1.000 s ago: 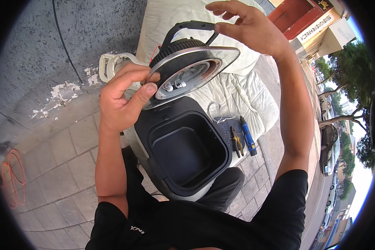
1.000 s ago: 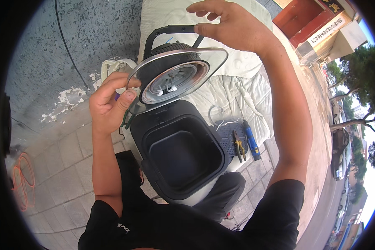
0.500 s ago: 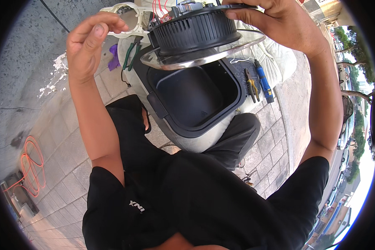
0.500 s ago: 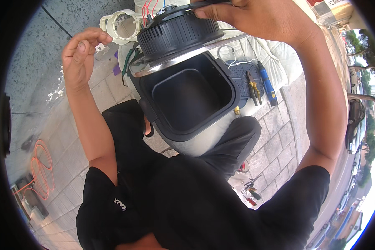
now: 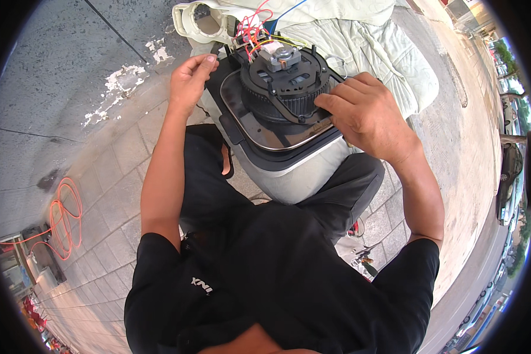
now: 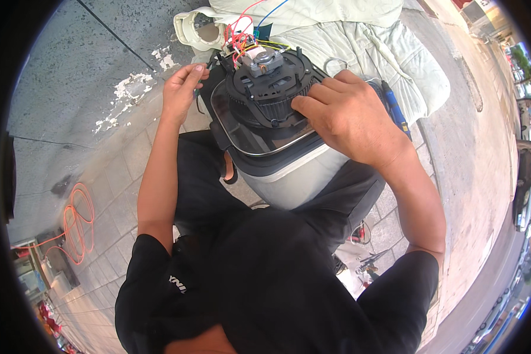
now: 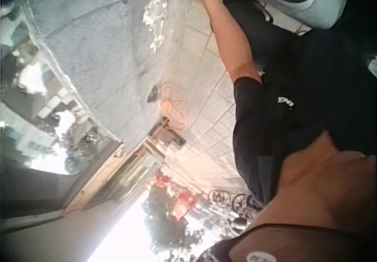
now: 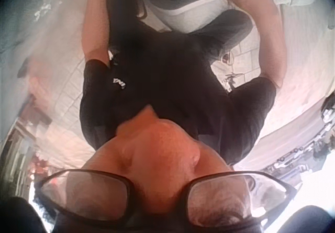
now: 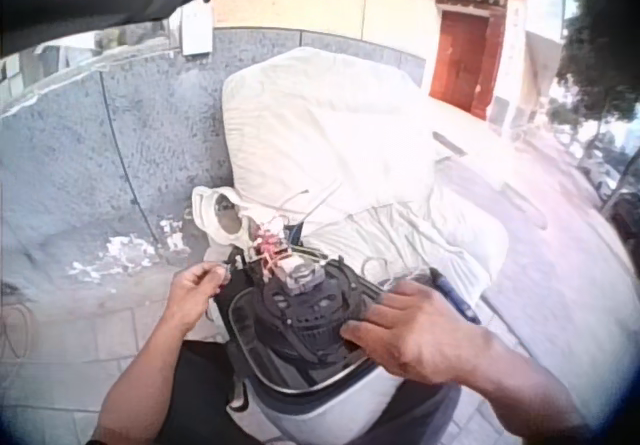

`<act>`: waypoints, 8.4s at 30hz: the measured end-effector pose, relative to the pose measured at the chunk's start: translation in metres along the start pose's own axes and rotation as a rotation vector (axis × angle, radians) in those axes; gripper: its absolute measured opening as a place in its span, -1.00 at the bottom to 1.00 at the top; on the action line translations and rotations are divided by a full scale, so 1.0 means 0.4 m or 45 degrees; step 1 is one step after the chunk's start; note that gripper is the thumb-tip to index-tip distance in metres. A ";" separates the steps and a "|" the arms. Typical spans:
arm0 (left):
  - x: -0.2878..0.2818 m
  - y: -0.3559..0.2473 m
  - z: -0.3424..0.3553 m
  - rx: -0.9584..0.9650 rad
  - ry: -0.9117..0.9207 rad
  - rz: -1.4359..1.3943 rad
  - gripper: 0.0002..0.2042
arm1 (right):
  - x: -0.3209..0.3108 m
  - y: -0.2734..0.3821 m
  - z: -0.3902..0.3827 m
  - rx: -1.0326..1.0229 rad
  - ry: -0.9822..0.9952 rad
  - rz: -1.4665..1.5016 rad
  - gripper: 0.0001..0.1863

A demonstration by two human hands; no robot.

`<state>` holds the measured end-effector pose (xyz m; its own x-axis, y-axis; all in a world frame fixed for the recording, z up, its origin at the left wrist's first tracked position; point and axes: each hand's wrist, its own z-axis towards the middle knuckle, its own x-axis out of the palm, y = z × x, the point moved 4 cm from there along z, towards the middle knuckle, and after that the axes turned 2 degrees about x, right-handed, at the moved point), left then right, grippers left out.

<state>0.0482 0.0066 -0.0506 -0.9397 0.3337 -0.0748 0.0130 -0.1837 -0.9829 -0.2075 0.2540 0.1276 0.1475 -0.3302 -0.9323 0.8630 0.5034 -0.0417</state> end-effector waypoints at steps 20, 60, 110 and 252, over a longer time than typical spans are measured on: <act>-0.216 0.183 0.527 -0.166 -0.666 0.740 0.04 | 0.011 0.012 0.014 -0.011 0.085 0.043 -0.66; -0.316 0.115 0.461 0.028 -0.465 -0.563 -0.62 | -0.005 0.016 0.081 0.055 0.295 -0.059 -0.66; -0.014 -0.260 0.323 0.650 -0.207 -0.298 -0.53 | 0.066 -0.157 -0.023 0.605 0.009 0.996 -0.83; 0.132 -0.392 0.249 0.818 -0.306 0.178 -0.62 | 0.368 -0.318 0.135 1.347 -0.235 1.747 -0.74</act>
<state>-0.0375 -0.0389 0.1162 -0.9944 0.0671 -0.0814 0.0044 -0.7448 -0.6673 -0.2694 0.0982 0.0150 0.9639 -0.2640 -0.0338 -0.0199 -0.1981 0.9800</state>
